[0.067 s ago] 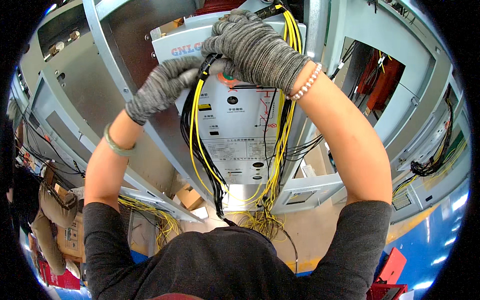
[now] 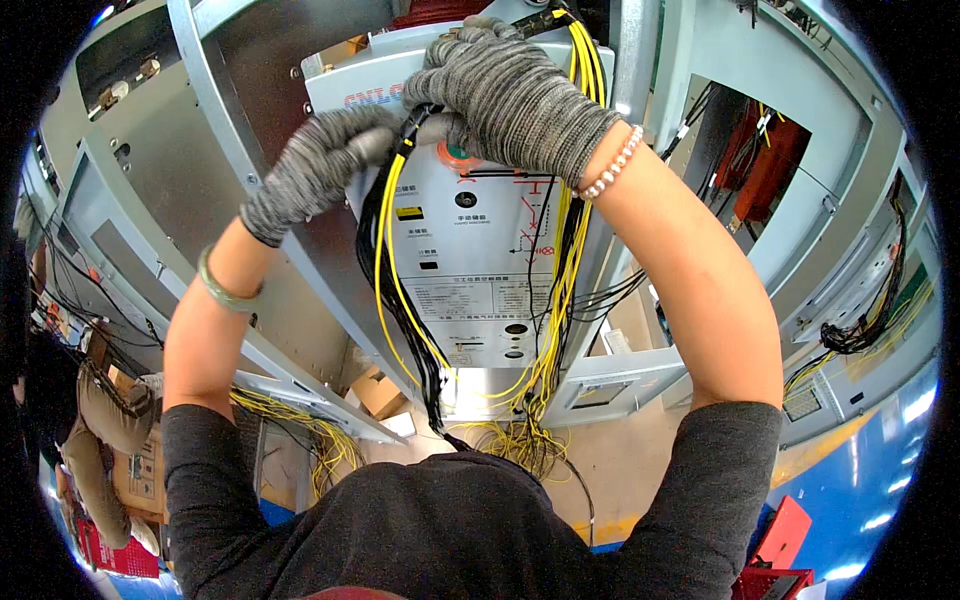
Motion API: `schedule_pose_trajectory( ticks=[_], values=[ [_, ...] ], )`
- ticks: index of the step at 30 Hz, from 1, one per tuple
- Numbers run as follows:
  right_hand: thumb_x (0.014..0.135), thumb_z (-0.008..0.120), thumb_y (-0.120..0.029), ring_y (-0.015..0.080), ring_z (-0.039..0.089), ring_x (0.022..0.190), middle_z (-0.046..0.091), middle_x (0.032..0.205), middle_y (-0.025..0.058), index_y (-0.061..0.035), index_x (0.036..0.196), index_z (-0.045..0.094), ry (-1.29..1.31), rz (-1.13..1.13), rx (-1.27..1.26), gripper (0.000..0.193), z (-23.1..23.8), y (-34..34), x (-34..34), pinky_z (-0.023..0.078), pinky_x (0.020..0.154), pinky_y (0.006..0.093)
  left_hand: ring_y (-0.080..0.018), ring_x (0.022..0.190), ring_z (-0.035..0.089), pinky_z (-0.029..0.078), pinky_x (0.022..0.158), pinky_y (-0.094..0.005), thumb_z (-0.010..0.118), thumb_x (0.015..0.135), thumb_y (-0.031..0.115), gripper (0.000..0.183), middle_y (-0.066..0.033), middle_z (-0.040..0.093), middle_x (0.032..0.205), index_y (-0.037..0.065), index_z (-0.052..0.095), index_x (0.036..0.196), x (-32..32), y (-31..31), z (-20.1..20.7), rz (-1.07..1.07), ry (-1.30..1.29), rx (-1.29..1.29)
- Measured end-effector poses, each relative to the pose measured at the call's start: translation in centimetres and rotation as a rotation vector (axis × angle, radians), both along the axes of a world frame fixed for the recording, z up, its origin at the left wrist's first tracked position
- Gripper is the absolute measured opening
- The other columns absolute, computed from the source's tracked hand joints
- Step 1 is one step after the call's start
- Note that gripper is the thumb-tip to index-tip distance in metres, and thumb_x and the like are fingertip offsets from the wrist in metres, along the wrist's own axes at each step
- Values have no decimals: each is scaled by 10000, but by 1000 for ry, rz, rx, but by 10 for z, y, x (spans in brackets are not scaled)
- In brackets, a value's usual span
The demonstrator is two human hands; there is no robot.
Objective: The person organizes and routes yellow and black cables inside an electrical control panel. They gather loose wires, align them along the top edge, and tuck them into a cable management channel while wearing gloves.
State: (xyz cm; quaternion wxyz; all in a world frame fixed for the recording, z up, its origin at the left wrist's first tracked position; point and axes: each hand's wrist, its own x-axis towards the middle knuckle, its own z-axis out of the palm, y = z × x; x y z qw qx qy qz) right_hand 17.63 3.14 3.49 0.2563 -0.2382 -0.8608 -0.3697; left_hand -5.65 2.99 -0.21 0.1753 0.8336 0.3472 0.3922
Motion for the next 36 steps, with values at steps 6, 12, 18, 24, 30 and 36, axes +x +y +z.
schedule_pose_trajectory(
  ticks=[6,12,18,24,30,36],
  values=[
    [629,750,-312,325,532,1031,581,1017,121,-136,1032,634,-12,-47,3,455,4,-17,-7,352,967,460,-58,585,471,417,526,-210,542,923,222,281,-5,571,712,2,616,1080,7,-39,10,94,-131,-319],
    [731,669,-319,281,554,969,588,951,96,-141,1021,645,11,5,-34,342,1,-19,-2,333,989,472,-62,650,558,466,533,-207,563,913,294,350,-76,648,846,40,588,1153,23,-55,-3,18,-249,-658],
    [730,667,-321,294,559,946,593,933,95,-135,1013,645,59,46,-59,340,2,-19,-2,359,934,466,-158,830,620,483,846,-304,652,853,370,410,-97,668,881,77,641,1139,-1,-10,-8,67,156,-173],
    [718,674,-334,294,567,923,604,926,94,-133,983,645,35,110,-24,334,5,-20,-1,403,881,451,-115,746,580,496,661,-259,614,876,316,320,-42,619,868,19,615,996,21,-31,-25,-80,-291,-477],
    [665,723,-327,287,574,911,600,937,82,-121,970,645,76,108,-61,376,8,-26,0,419,868,434,-229,636,611,498,618,-345,602,843,200,260,-131,639,759,-8,590,998,28,-32,-20,223,117,156],
    [656,750,-304,287,573,905,598,910,84,-105,965,640,37,122,-58,383,10,-27,0,416,863,424,-291,790,640,513,750,-368,608,826,138,327,-173,646,843,-8,556,1113,27,-37,-11,369,463,359]
  ],
)
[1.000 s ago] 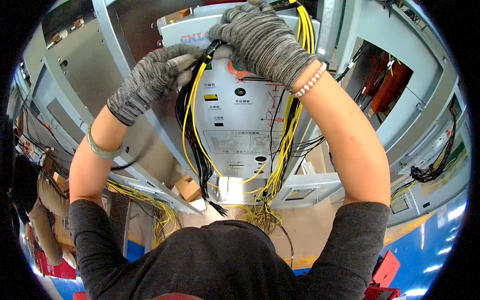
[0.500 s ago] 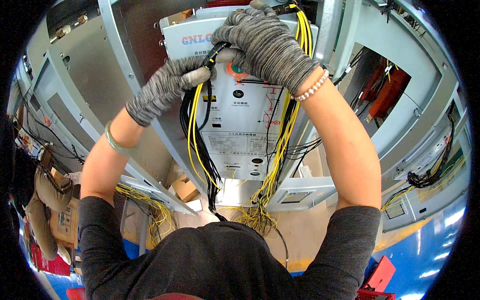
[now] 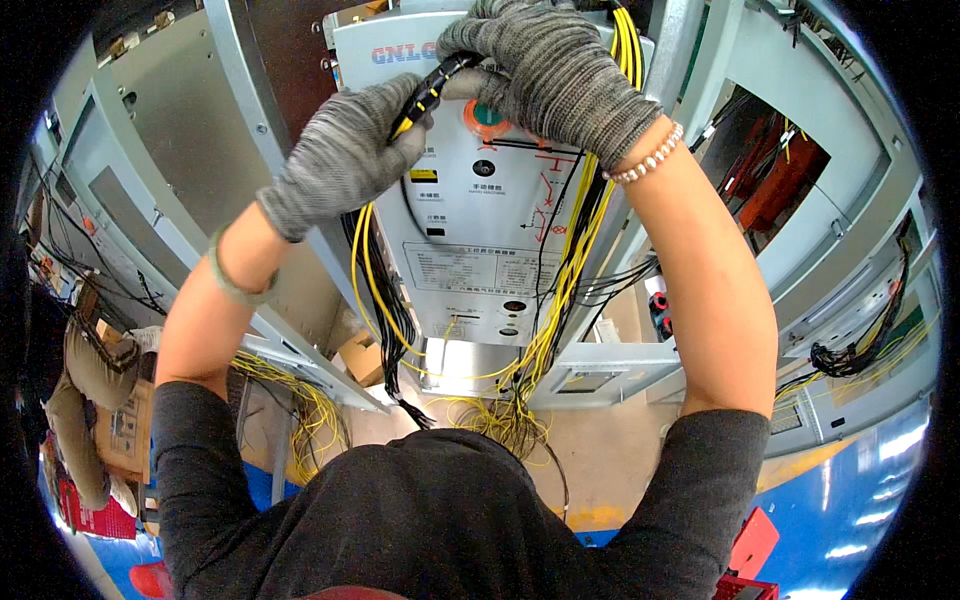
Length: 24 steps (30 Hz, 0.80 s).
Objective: The person organizes and routes yellow and black cables inside an electrical control panel. They gather loose wires, align them along the top edge, and tuck them into a cable management channel while wearing gloves.
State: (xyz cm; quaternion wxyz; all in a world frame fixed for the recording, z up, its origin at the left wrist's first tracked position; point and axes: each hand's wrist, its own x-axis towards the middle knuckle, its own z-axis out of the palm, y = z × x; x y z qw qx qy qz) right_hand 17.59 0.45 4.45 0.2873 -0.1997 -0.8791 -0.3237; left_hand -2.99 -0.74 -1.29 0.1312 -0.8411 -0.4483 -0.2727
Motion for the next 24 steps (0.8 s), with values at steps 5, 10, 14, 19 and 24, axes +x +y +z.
schedule_pose_trajectory(
  ticks=[5,10,14,19,24],
  values=[
    [670,749,-306,284,575,908,601,915,79,-118,963,646,0,2,-64,362,0,1,2,407,884,427,-188,1073,569,440,955,-335,565,842,55,477,-127,609,1153,31,468,1309,-37,6,16,-441,-146,-444],
    [684,731,-327,275,574,920,607,916,69,-134,962,659,-15,-50,15,345,0,0,-2,366,951,436,-186,1066,566,449,943,-335,538,836,28,471,-114,598,1155,58,479,1302,-46,19,10,-470,-133,-407],
    [686,730,-334,270,576,924,611,904,65,-146,948,661,-11,-92,-47,329,1,3,-1,338,999,450,-245,1026,591,472,904,-350,597,834,97,425,-134,605,1092,72,519,1251,-30,19,19,-289,94,-156],
    [669,742,-348,275,575,936,606,898,67,-147,951,656,-31,-109,-17,357,2,-2,-3,316,1020,462,-303,913,615,495,853,-368,598,864,149,298,-137,631,968,71,599,1152,-33,22,4,-282,67,189],
    [669,734,-376,277,572,954,604,933,80,-130,990,648,-38,-136,34,413,-3,6,-3,314,1015,462,-198,842,633,509,813,-307,534,913,142,266,-117,660,945,22,602,1141,-29,7,24,-190,-224,-367]
  ],
)
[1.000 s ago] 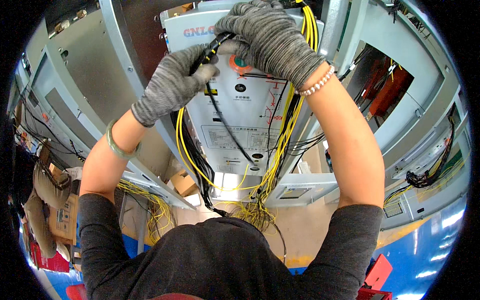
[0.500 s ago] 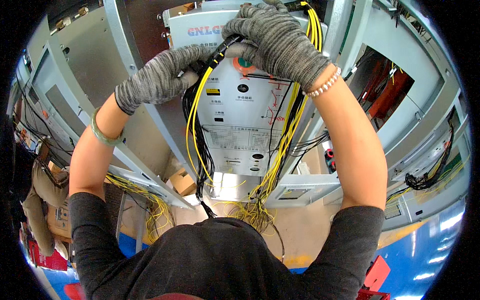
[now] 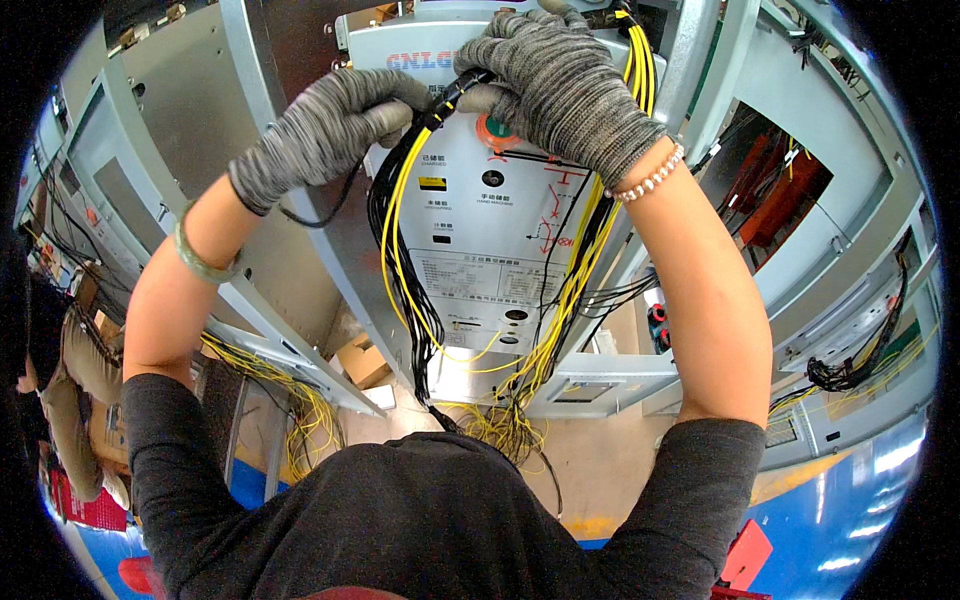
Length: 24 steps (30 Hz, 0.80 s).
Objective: The person organizes and routes yellow and black cables inside an electrical control panel. They gather loose wires, align them along the top edge, and tuck them into a cable management channel while wearing gloves.
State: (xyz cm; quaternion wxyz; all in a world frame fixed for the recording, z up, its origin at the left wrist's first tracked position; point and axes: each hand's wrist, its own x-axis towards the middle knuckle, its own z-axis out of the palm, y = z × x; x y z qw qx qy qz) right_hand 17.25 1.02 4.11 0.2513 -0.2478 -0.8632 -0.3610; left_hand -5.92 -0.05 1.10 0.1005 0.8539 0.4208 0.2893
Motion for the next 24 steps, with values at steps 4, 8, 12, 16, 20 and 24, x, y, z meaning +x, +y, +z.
schedule_pose_trajectory(
  ticks=[4,8,12,16,20,24],
  values=[
    [668,729,-382,286,572,954,603,939,85,-128,995,645,-21,4,-25,422,2,-4,-1,327,1000,465,-98,812,616,529,691,-245,541,914,187,373,-109,660,990,-13,514,1227,-5,0,-20,-179,-507,-539],
    [665,725,-367,292,583,916,611,912,86,-136,976,650,-20,48,-16,395,0,-2,4,355,968,458,-81,748,608,522,611,-236,571,906,244,393,-93,661,972,30,520,1231,17,-16,-24,-85,-511,-755],
    [673,718,-363,297,585,903,617,896,91,-133,961,650,2,24,-32,375,2,-7,1,386,926,441,-85,835,596,505,681,-240,601,896,264,304,-56,643,976,40,622,1100,12,-2,-20,99,-153,-435],
    [705,696,-371,312,585,903,618,907,109,-123,981,649,33,100,-17,374,5,-6,4,409,893,439,-107,765,575,494,735,-283,619,874,363,370,-45,627,826,34,635,1044,7,6,-44,-137,-372,-175],
    [702,705,-367,316,581,898,615,921,109,-117,1004,643,29,133,25,396,3,0,8,425,866,437,-132,761,598,497,742,-270,603,877,191,215,-49,629,814,-3,596,968,26,-12,-36,-30,-393,-382],
    [692,714,-373,306,577,904,613,927,98,-118,1002,643,53,128,-43,407,3,-7,6,413,878,441,-147,691,604,507,678,-289,589,868,142,173,-48,620,736,-7,582,955,28,-8,-42,48,-251,6]
  ],
)
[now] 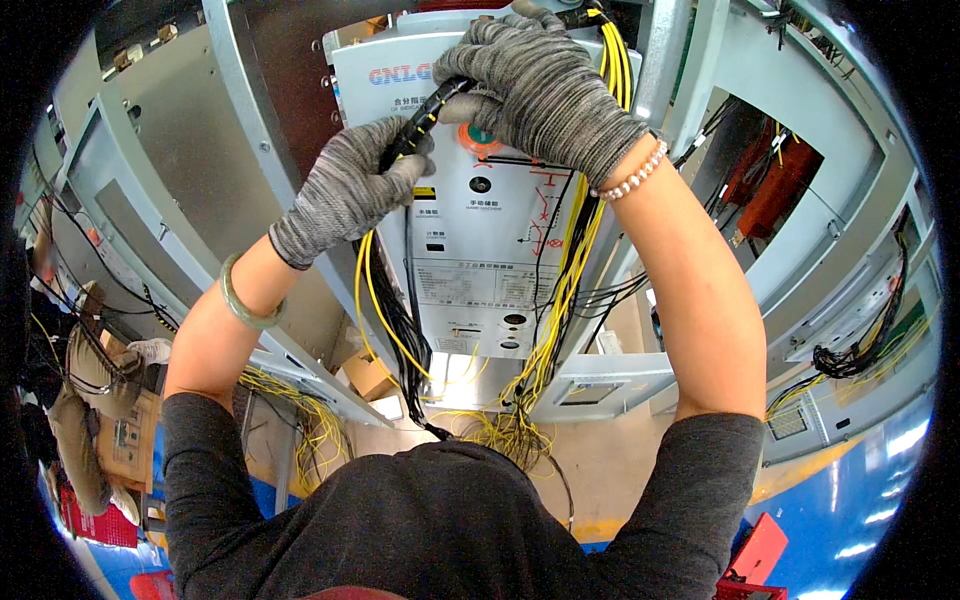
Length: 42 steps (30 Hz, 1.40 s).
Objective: The person organizes and routes yellow and black cables inside an electrical control panel. They gather loose wires, align them along the top edge, and tuck them into a cable management channel while wearing gloves.
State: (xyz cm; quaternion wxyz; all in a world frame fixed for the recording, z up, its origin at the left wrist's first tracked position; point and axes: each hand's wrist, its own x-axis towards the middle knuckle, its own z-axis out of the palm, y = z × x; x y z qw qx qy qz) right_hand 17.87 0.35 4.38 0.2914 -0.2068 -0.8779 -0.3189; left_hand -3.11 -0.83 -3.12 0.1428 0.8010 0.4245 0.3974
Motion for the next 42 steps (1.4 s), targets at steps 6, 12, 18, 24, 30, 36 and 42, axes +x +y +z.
schedule_pose_trajectory(
  ticks=[6,12,18,24,30,36,42],
  values=[
    [687,728,-388,305,575,901,609,918,91,-125,986,646,-40,-70,-66,406,0,-2,0,424,849,436,-170,895,618,488,835,-327,610,849,169,284,-140,647,927,-2,574,1073,-5,6,-5,34,223,131],
    [705,728,-366,314,576,887,612,928,100,-129,953,657,-44,-23,-144,351,14,-7,4,430,834,430,-285,907,623,488,818,-371,593,863,180,322,-171,625,970,10,582,1136,-34,2,16,-268,197,272],
    [708,714,-363,303,581,884,615,919,98,-120,946,653,-61,-78,-90,346,9,1,-4,412,866,432,-303,765,612,495,691,-382,529,896,143,223,-134,616,829,32,609,1073,-33,9,19,40,567,581],
    [709,704,-360,297,580,873,612,897,86,-130,957,650,-41,-94,-46,342,2,1,-5,406,880,423,-66,629,564,493,550,-216,478,958,209,340,-41,645,833,-6,525,1217,-35,-6,20,-211,-181,-471],
    [705,708,-359,299,582,881,616,894,99,-126,949,654,-65,-96,-41,341,1,5,-3,412,871,422,-65,586,576,473,515,-205,563,912,284,395,-55,670,876,20,557,1207,-22,-2,12,-102,-73,-609],
    [724,698,-350,306,583,866,617,878,102,-116,947,654,3,4,-107,327,4,5,2,414,868,430,-94,619,561,485,634,-245,585,901,365,363,-29,592,735,42,633,1061,-29,16,-12,-251,-145,-144],
    [723,696,-352,290,590,871,616,873,96,-117,942,653,-25,5,-70,324,5,4,1,396,896,440,-77,604,536,474,586,-240,576,911,313,315,-56,627,795,8,587,988,-12,-2,-6,-328,-310,-499]
  ],
)
